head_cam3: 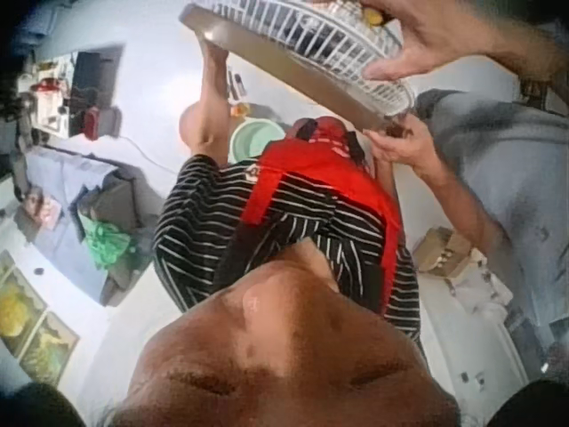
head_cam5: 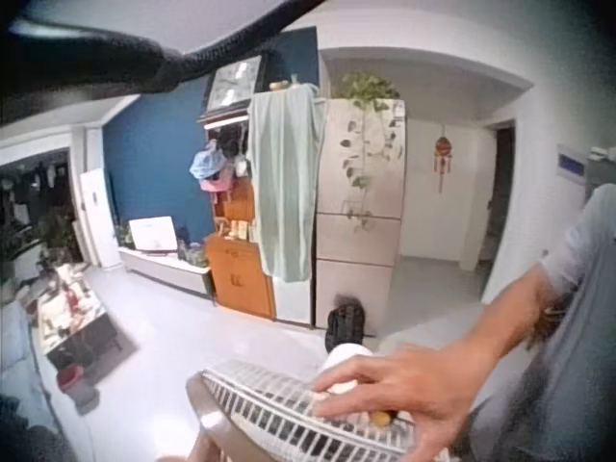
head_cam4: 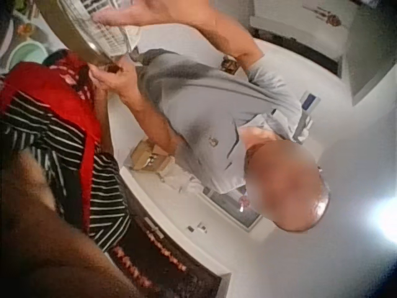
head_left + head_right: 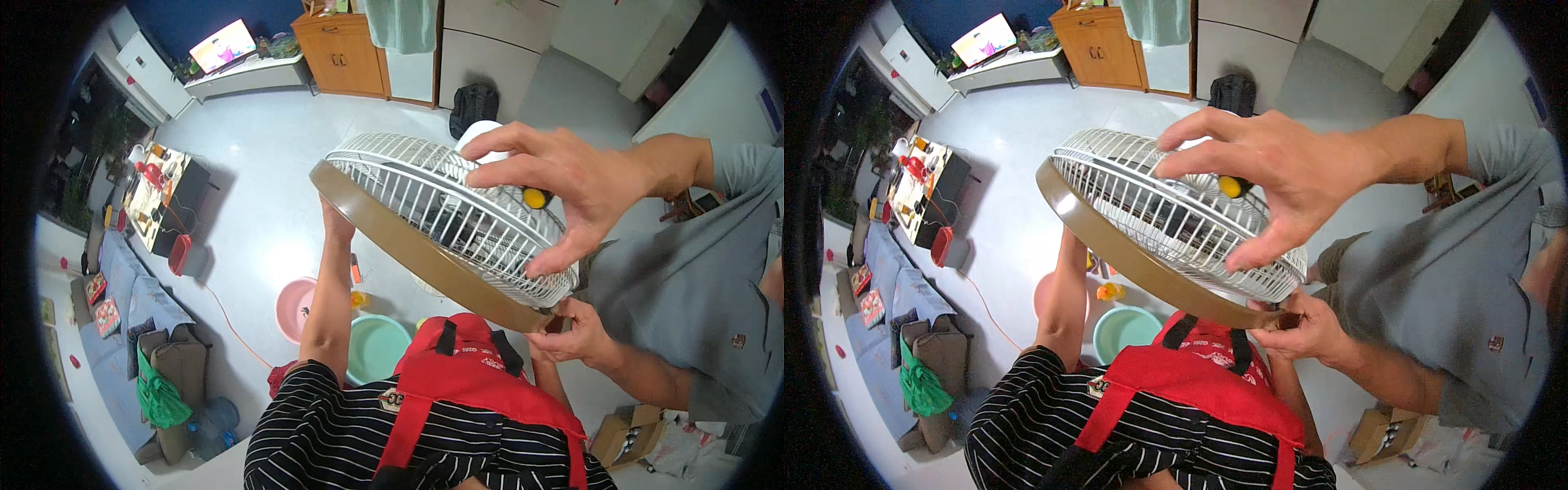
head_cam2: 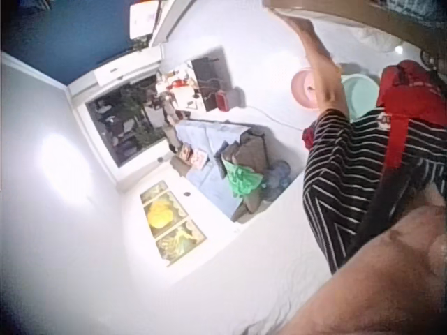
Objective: The person disassembles a standing electric fan. They remove the front grille, then the fan blade, and finally the rear grille, placing the parts on the floor.
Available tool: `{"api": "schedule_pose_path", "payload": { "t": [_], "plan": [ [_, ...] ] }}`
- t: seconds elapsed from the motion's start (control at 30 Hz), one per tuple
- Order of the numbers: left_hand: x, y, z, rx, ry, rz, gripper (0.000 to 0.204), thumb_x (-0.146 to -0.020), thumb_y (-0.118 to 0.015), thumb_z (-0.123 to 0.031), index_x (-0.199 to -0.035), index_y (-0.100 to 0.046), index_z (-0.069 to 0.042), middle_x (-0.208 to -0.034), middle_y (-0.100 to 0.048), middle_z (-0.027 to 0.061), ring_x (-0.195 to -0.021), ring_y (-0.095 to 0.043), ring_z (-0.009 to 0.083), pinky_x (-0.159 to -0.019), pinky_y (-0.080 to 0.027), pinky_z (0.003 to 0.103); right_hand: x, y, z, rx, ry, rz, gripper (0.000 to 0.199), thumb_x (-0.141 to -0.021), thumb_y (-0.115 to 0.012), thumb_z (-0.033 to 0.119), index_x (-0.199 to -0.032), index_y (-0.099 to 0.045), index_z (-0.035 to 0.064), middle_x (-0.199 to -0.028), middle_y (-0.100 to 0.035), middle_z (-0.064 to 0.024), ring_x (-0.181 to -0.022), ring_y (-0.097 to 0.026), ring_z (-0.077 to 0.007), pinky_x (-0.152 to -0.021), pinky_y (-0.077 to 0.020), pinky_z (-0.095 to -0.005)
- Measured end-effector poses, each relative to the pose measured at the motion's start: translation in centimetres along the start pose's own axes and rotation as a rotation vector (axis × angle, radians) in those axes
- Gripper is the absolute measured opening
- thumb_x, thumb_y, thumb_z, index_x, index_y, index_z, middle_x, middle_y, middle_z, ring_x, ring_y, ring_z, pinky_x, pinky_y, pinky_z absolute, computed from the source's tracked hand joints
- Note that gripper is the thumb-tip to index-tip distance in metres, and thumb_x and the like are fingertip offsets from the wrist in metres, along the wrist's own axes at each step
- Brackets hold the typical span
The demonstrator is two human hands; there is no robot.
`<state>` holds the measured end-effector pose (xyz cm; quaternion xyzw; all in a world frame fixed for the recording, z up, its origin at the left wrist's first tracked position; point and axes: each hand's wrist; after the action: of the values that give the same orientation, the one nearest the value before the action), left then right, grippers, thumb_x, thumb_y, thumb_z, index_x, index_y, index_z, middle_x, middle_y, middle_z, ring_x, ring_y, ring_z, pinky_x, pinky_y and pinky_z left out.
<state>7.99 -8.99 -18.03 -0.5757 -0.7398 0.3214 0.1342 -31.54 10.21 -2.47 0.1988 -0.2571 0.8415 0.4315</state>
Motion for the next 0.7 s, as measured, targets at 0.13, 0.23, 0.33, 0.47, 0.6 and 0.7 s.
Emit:
{"api": "schedule_pose_path", "payload": {
  "t": [0.13, 0.23, 0.33, 0.47, 0.6, 0.7],
  "plan": [
    [0.0, 3.1, 3.0, 0.242, 0.083, -0.031, 0.034, -0.091, -0.045, -0.029, -0.117, -0.049, -0.007, -0.103, -0.056, 0.0037, -0.091, -0.055, 0.0157, -0.077, -0.048, 0.031, 0.0, -0.4, -1.1, -0.248, -0.073, -0.156, 0.033, -0.077, -0.064, 0.005, -0.108, -0.054, 0.0013, -0.081, -0.057, -0.0004, -0.070, -0.055, -0.0093, -0.062, -0.0443, -0.0240],
    [0.6, 3.4, 4.1, 0.259, 0.109, -0.051, 0.036, -0.091, -0.046, -0.030, -0.118, -0.048, -0.007, -0.105, -0.055, 0.0044, -0.094, -0.054, 0.0162, -0.080, -0.046, 0.031, 0.3, 0.0, -1.7, -0.197, -0.060, -0.125, 0.035, -0.077, -0.064, 0.006, -0.110, -0.053, 0.0017, -0.082, -0.057, -0.0004, -0.071, -0.054, -0.0090, -0.063, -0.0442, -0.0241],
    [0.9, 3.4, 4.1, 0.255, 0.114, -0.042, 0.037, -0.090, -0.046, -0.031, -0.119, -0.047, -0.007, -0.107, -0.054, 0.0051, -0.097, -0.053, 0.0166, -0.083, -0.045, 0.031, 0.2, -0.1, -1.5, -0.178, -0.035, -0.116, 0.037, -0.077, -0.064, 0.006, -0.112, -0.052, 0.0021, -0.084, -0.057, -0.0005, -0.073, -0.054, -0.0088, -0.064, -0.0441, -0.0241],
    [1.6, 3.4, 4.0, 0.249, 0.131, -0.020, 0.040, -0.090, -0.046, -0.033, -0.121, -0.045, -0.007, -0.109, -0.053, 0.0060, -0.101, -0.051, 0.0172, -0.087, -0.043, 0.031, 0.5, 0.1, -1.3, -0.166, 0.002, -0.112, 0.040, -0.077, -0.064, 0.007, -0.114, -0.051, 0.0026, -0.086, -0.056, -0.0005, -0.075, -0.053, -0.0084, -0.065, -0.0440, -0.0242],
    [2.7, 3.7, 3.8, 0.242, 0.127, -0.003, 0.042, -0.090, -0.047, -0.034, -0.123, -0.044, -0.007, -0.112, -0.053, 0.0069, -0.105, -0.049, 0.0178, -0.090, -0.040, 0.031, 0.2, 0.2, -1.0, -0.156, 0.015, -0.103, 0.042, -0.077, -0.064, 0.008, -0.116, -0.050, 0.0031, -0.088, -0.056, -0.0005, -0.077, -0.052, -0.0081, -0.066, -0.0439, -0.0243],
    [3.6, 3.0, 3.8, 0.232, 0.121, 0.024, 0.044, -0.090, -0.047, -0.035, -0.124, -0.043, -0.007, -0.113, -0.052, 0.0075, -0.108, -0.048, 0.0182, -0.093, -0.039, 0.030, 0.4, 0.3, -1.3, -0.150, 0.021, -0.119, 0.043, -0.076, -0.064, 0.008, -0.116, -0.049, 0.0033, -0.089, -0.056, -0.0009, -0.077, -0.052, -0.0086, -0.067, -0.0439, -0.0246]
  ]
}}
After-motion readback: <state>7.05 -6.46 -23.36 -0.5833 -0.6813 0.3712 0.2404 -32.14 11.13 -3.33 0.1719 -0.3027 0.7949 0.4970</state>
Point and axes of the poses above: each hand's wrist, its own x-axis away from the middle knuckle, its own y-axis out of the back of the hand, z = x × y
